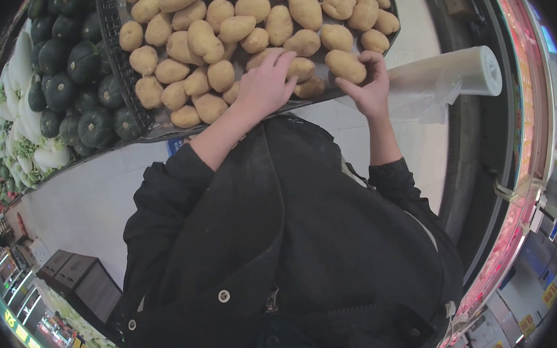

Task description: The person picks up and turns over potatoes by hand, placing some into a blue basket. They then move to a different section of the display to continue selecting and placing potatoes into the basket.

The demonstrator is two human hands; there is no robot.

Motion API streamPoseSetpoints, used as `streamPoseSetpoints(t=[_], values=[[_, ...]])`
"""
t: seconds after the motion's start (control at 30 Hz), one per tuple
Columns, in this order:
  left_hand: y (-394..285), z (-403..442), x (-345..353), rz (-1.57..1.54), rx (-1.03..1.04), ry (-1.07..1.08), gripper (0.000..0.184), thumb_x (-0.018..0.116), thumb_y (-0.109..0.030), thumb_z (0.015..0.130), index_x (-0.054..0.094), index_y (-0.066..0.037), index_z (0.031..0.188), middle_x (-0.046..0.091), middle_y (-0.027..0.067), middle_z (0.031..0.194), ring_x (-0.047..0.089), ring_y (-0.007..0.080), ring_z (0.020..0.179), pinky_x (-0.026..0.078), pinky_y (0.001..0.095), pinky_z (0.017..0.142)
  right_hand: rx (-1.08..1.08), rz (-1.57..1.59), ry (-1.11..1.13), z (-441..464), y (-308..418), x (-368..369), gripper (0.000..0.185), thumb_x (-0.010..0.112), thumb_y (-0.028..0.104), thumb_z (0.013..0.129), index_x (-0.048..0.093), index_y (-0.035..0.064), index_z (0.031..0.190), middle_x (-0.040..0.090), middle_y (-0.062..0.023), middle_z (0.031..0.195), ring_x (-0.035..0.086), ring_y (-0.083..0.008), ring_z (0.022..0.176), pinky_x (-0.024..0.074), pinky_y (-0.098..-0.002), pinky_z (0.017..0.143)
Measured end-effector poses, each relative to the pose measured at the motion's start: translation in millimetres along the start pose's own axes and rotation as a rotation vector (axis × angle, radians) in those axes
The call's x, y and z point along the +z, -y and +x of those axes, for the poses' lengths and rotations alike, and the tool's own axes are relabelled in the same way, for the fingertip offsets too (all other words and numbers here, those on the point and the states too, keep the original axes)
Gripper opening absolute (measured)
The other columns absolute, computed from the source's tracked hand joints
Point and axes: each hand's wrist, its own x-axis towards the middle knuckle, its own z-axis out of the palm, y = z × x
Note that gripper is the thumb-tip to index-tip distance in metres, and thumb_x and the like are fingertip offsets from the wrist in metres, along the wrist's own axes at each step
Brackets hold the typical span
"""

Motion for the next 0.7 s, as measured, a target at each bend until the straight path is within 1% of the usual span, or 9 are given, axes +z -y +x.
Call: streamPoseSetpoints(t=[0.03,0.07,0.1,0.2,0.3,0.4,0.57,0.67,0.7], values=[[-2,12,2,-0.002,0.019,-0.017,0.041,0.058,-0.028,0.093,0.052,-0.012,0.130,0.053,0.0076,0.131,0.067,0.0420,0.083,0.057,0.0551,0.061,-0.011,0.014,0.009,-1,-2,0,0.058,0.091,0.009,0.064,0.053,0.0128,0.108,0.056,-0.0003,0.107,0.055,-0.0114,0.101,0.0454,-0.0263,0.090],[-4,26,3,0.027,0.008,-0.016,0.044,0.057,-0.031,0.093,0.049,-0.011,0.132,0.054,0.0098,0.128,0.067,0.0453,0.082,0.054,0.0576,0.062,-0.196,-0.174,0.048,-1,-4,-1,0.054,0.089,0.011,0.067,0.054,0.0127,0.107,0.053,-0.0047,0.109,0.054,-0.0165,0.103,0.0461,-0.0278,0.088],[-7,38,4,0.044,0.008,-0.016,0.046,0.057,-0.032,0.093,0.047,-0.010,0.133,0.054,0.0109,0.127,0.067,0.0469,0.081,0.053,0.0588,0.063,-0.291,-0.269,0.061,-2,-7,-4,0.051,0.088,0.012,0.068,0.054,0.0127,0.106,0.052,-0.0069,0.110,0.054,-0.0190,0.104,0.0464,-0.0285,0.087],[-14,64,0,0.067,-0.081,0.128,0.050,0.061,-0.038,0.092,0.044,-0.006,0.127,0.057,0.0189,0.122,0.065,0.0503,0.091,0.051,0.0592,0.070,-0.370,-0.636,0.219,-12,-17,-6,0.055,0.085,0.025,0.071,0.057,0.0101,0.116,0.051,-0.0151,0.124,0.051,-0.0319,0.115,0.0407,-0.0407,0.099],[-19,84,3,0.085,-0.135,0.206,0.053,0.065,-0.039,0.091,0.044,-0.010,0.130,0.059,0.0194,0.120,0.065,0.0484,0.098,0.051,0.0572,0.074,-0.343,-0.756,0.207,-17,-17,-5,0.043,0.075,0.041,0.084,0.062,0.0138,0.115,0.055,-0.0113,0.123,0.054,-0.0318,0.114,0.0400,-0.0444,0.096],[-20,87,2,0.111,-0.218,0.235,0.055,0.070,-0.043,0.081,0.050,-0.010,0.121,0.060,0.0157,0.118,0.065,0.0458,0.099,0.052,0.0539,0.076,-0.315,-0.695,0.136,-13,-10,-1,0.035,0.073,0.032,0.086,0.063,0.0140,0.115,0.056,-0.0085,0.124,0.053,-0.0286,0.114,0.0382,-0.0413,0.099],[-15,79,-26,-0.676,-0.309,0.012,0.065,0.077,-0.034,0.071,0.059,-0.008,0.128,0.062,0.0035,0.112,0.044,0.0130,0.078,0.038,0.0282,0.066,-0.220,-0.466,0.067,8,17,5,0.030,0.075,0.023,0.088,0.067,0.0085,0.112,0.061,-0.0106,0.116,0.057,-0.0248,0.112,0.0435,-0.0369,0.100],[-14,72,-48,-1.111,-0.396,0.019,0.056,0.076,-0.022,0.077,0.060,-0.007,0.128,0.064,-0.0008,0.100,0.040,0.0009,0.059,0.032,0.0164,0.049,-0.210,-0.271,0.095,20,38,13,0.036,0.076,0.022,0.087,0.064,0.0070,0.118,0.061,-0.0102,0.115,0.060,-0.0233,0.106,0.0485,-0.0354,0.095],[-12,69,-50,-1.278,-0.417,0.061,0.051,0.072,-0.017,0.081,0.060,-0.005,0.129,0.066,0.0012,0.098,0.047,0.0014,0.066,0.034,0.0158,0.049,-0.211,-0.163,0.149,23,44,18,0.043,0.077,0.022,0.087,0.061,0.0068,0.124,0.059,-0.0102,0.116,0.060,-0.0232,0.102,0.0513,-0.0349,0.092]])
